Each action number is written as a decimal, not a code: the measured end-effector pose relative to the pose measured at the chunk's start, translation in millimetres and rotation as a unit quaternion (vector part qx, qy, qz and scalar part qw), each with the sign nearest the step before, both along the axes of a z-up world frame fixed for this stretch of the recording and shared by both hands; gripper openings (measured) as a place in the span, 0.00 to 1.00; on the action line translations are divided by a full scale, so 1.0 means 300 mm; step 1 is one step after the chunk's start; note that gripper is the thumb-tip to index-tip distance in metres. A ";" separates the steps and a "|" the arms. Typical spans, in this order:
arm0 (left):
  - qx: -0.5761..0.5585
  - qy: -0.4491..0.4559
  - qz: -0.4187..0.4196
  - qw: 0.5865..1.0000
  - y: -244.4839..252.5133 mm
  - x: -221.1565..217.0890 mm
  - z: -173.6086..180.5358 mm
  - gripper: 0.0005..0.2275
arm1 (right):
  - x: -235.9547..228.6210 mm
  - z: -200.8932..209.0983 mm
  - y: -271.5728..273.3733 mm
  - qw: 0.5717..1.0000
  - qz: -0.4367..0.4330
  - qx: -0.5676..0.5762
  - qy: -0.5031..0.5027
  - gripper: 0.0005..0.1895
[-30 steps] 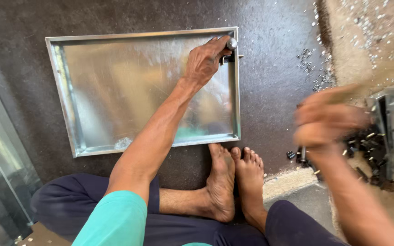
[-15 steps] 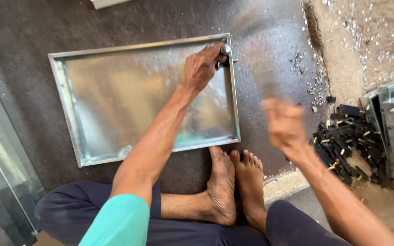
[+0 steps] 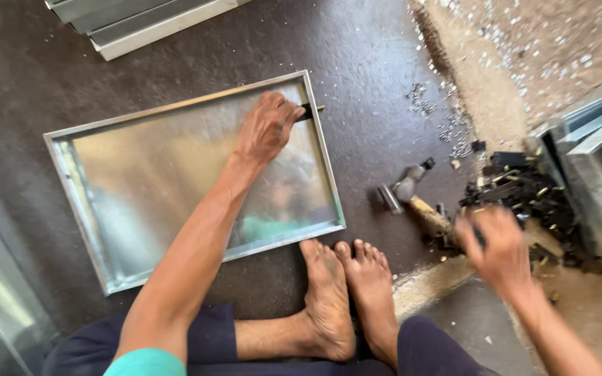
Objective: The person is assembling metal frames by attaching small black metal brackets to the corners. They use a hammer to drive nails into the brackets, securing them to the frame. The person works on multiple frames, stacking completed ones aside.
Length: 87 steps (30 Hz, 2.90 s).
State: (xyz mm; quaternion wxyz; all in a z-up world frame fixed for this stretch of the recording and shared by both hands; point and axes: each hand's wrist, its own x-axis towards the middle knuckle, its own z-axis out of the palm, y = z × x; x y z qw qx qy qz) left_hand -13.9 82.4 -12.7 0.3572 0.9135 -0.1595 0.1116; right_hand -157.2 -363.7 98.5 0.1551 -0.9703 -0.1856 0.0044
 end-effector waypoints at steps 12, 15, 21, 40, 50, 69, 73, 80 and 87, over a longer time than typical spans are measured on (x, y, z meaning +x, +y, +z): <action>-0.007 0.218 0.093 0.972 0.099 -0.715 0.309 0.11 | 0.538 -0.325 0.168 0.991 -0.092 0.082 -0.045 0.08; 0.033 0.160 0.092 0.982 0.098 -0.795 0.322 0.14 | 0.511 -0.315 0.151 0.991 -0.117 0.033 -0.046 0.10; -0.018 0.212 0.122 0.969 0.100 -0.741 0.551 0.12 | 0.379 -0.284 0.242 0.988 -0.053 0.129 -0.060 0.11; -0.044 0.139 0.150 0.978 0.004 -0.732 0.485 0.13 | -0.023 -0.089 0.401 0.983 0.161 0.083 0.008 0.26; -0.016 0.145 0.108 0.983 0.008 -0.768 0.248 0.10 | -0.138 -0.075 0.021 0.983 -0.055 -0.170 0.040 0.25; 0.053 0.179 0.002 0.982 0.172 0.306 -0.041 0.39 | 0.076 -0.076 0.598 0.912 -0.135 0.250 0.297 0.22; 0.057 0.224 -0.029 0.973 0.167 0.299 -0.037 0.39 | 0.067 -0.116 0.578 0.957 -0.059 0.180 0.218 0.26; 0.055 0.245 -0.046 0.967 0.183 0.301 0.006 0.40 | 0.031 -0.105 0.559 0.946 -0.125 0.168 0.247 0.29; 0.054 0.253 -0.038 0.965 0.192 0.307 0.001 0.41 | 0.052 -0.031 0.608 0.947 -0.112 0.210 0.216 0.29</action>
